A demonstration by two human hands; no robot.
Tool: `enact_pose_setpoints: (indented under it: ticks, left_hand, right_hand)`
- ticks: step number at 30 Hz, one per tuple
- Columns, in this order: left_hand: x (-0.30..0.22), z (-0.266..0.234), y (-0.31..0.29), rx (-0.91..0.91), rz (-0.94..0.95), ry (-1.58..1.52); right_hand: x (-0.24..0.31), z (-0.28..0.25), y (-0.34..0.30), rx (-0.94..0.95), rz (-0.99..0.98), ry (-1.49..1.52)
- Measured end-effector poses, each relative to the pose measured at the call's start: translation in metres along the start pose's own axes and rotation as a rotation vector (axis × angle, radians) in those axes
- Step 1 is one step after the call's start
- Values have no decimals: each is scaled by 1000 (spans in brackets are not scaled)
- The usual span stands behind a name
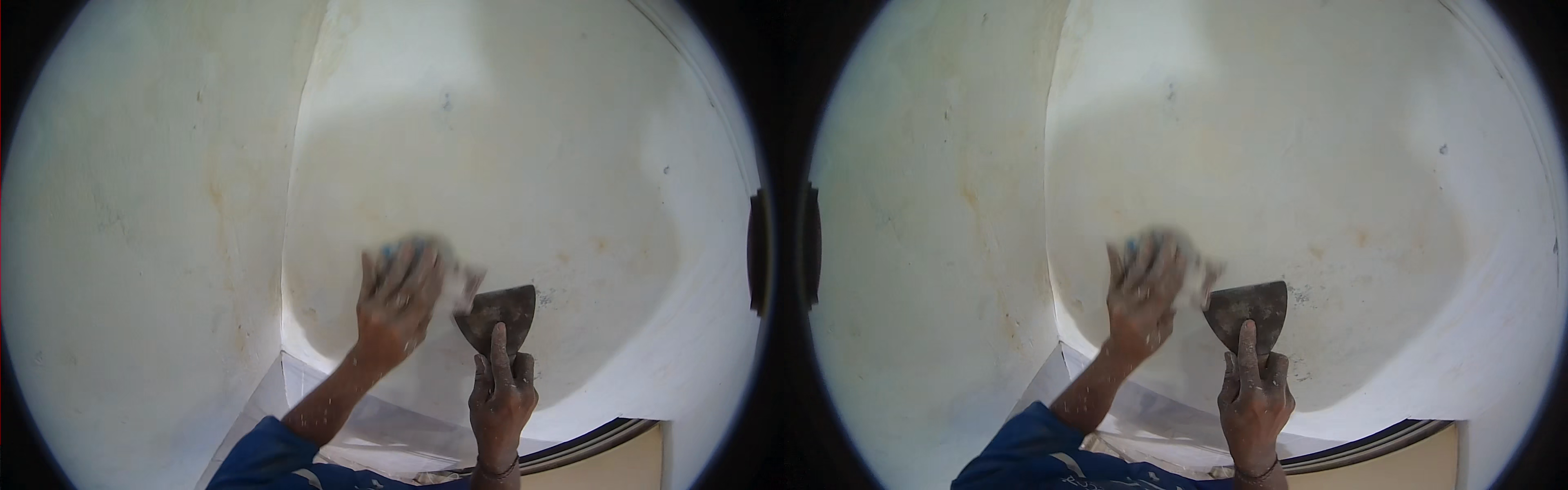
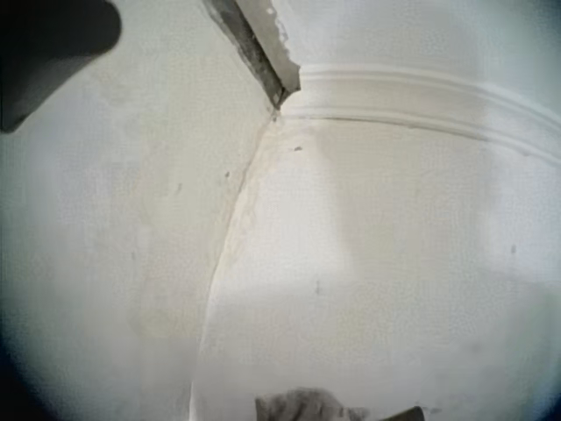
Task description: The person scrapes loose paint or plaster from a wall and ceiling corner using a putty knife and a wall scraper.
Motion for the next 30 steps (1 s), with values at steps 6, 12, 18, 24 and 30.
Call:
enact_pose_setpoints:
  ticks: [6,12,18,24,30]
  left_hand:
    - [36,1,-63,-93,-88,113]
    - [43,6,-59,-226,-181,109]
    - [38,8,-57,-269,-179,105]
    - [35,7,-62,-276,-160,101]
    - [42,-1,-76,-241,-294,122]
  right_hand:
    - [2,-17,20,93,-139,-283]
    - [23,-26,54,183,-305,-449]
    - [34,-27,64,144,-400,-525]
    - [39,-28,76,198,-394,-569]
    - [48,-44,83,264,-434,-629]
Point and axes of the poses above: each hand's wrist, its own y-axis towards the middle knuckle, its own z-axis out of the palm, x = y × z, the point moved 2 cm from there along y, towards the middle knuckle, and after that the axes turned 3 degrees about y, right-handed, at the moved point
